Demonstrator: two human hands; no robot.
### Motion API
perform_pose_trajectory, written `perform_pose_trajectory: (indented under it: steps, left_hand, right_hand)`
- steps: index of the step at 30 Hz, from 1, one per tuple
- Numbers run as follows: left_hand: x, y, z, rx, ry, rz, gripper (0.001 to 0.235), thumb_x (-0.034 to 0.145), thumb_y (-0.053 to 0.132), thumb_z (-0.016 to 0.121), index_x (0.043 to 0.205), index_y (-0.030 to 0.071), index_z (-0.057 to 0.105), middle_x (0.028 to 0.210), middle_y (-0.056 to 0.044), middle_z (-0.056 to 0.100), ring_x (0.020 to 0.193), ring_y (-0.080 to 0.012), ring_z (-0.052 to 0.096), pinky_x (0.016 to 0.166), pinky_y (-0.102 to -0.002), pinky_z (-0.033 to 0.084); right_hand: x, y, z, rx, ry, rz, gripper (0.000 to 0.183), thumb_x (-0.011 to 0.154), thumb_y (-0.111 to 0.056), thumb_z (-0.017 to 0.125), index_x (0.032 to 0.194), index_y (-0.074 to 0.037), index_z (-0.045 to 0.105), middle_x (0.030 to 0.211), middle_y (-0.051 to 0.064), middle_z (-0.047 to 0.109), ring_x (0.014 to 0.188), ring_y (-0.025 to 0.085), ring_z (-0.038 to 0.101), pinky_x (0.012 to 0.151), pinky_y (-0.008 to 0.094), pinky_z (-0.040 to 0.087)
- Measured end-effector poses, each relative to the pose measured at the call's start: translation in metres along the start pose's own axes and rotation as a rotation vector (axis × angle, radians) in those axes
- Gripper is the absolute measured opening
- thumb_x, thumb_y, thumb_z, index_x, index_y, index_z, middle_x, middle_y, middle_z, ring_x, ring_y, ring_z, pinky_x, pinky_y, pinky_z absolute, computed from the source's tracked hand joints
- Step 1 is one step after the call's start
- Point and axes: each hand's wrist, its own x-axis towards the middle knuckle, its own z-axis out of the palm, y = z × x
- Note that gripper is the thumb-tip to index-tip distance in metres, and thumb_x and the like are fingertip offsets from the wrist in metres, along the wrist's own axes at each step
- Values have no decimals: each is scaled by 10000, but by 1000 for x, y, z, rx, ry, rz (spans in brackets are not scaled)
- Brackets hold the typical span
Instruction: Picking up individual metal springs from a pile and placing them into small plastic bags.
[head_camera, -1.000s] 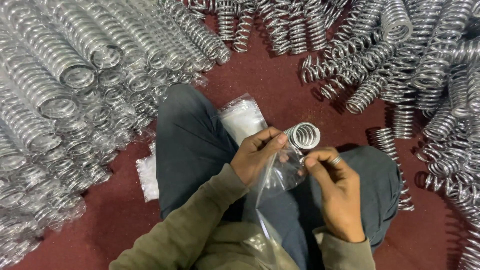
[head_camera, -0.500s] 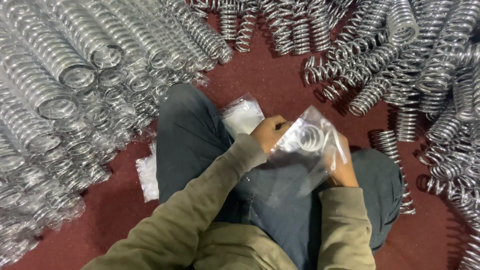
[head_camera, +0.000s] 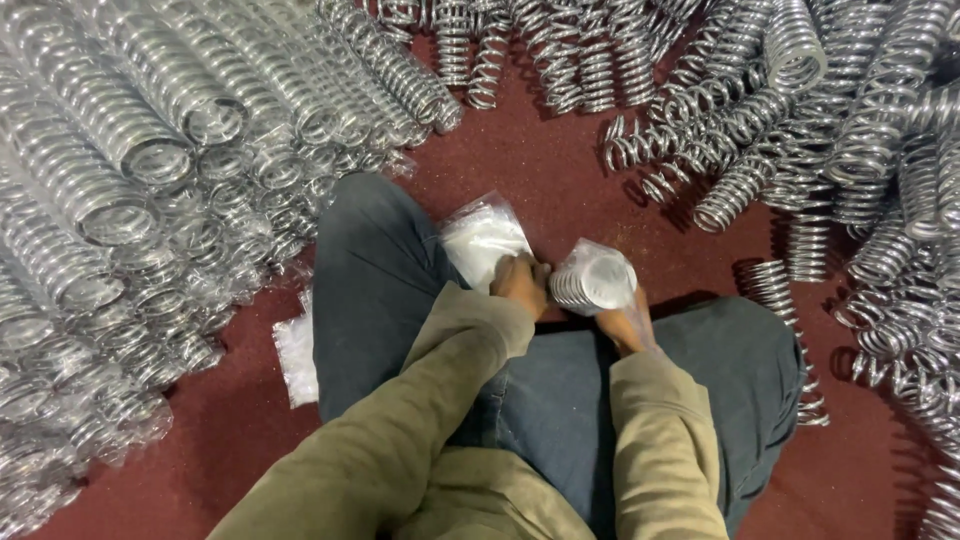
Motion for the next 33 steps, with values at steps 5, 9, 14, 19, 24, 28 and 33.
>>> perform_pose_trajectory:
  steps: [5,9,14,19,24,28,33]
  left_hand:
    - [-1,6,1,440,34,258,245,1076,308,513,1141,82,580,1272,-127,517,1243,-393,596,1050,-525,520]
    - [-11,-9,10,394,127,394,248,994,19,549,1235,70,523,1416,-185,440,1155,-444,633,978,-544,567]
    - [-55,-1,-11,336,-61,672,642,868,-9,586,1480,84,412,1525,-255,409,1377,-487,462,1146,-582,436]
    - [13,-30,14,364,-209,643,666,912,181,672,1501,215,363,1501,-107,497,1437,-330,450,1218,-490,382]
    - [-33,17,-28,567,-302,464,816,1009,634,417,1604,116,208,1494,-220,530,1359,-357,558,1123,-535,453]
    - [-113,40,-68,407,-292,437,878,993,686,239,1641,103,132,1567,-266,428,1395,-436,492,1167,-551,400]
    - [-109,23,-67,47,-18,1097,537,1008,206,641,1504,130,451,1036,-43,481,914,-302,586,862,-419,485]
  right_hand:
    - [9,37,21,-220,166,-224,155,873,-256,662,932,-119,702,792,100,639,721,256,637,678,400,530]
    - [-11,82,27,-430,328,-449,89,808,-267,696,862,-196,696,792,43,628,778,252,647,735,385,536]
    - [-44,167,36,-632,362,-623,294,725,-260,767,982,-133,704,949,94,670,950,312,673,911,425,539]
    - [-46,56,16,-553,53,-323,532,732,-182,764,1246,-76,671,1175,145,719,1151,345,675,1039,486,541]
    - [-79,-137,-31,-342,-409,293,1054,834,-413,780,1649,-146,168,1529,215,497,1410,366,497,1137,548,445]
    - [-96,-155,-52,-506,-351,2,906,890,-375,726,1616,-113,251,1397,165,610,1269,359,612,977,549,543]
    - [-84,-205,-96,-313,164,-600,51,1049,-88,717,1052,-87,768,807,116,711,748,388,653,700,437,508]
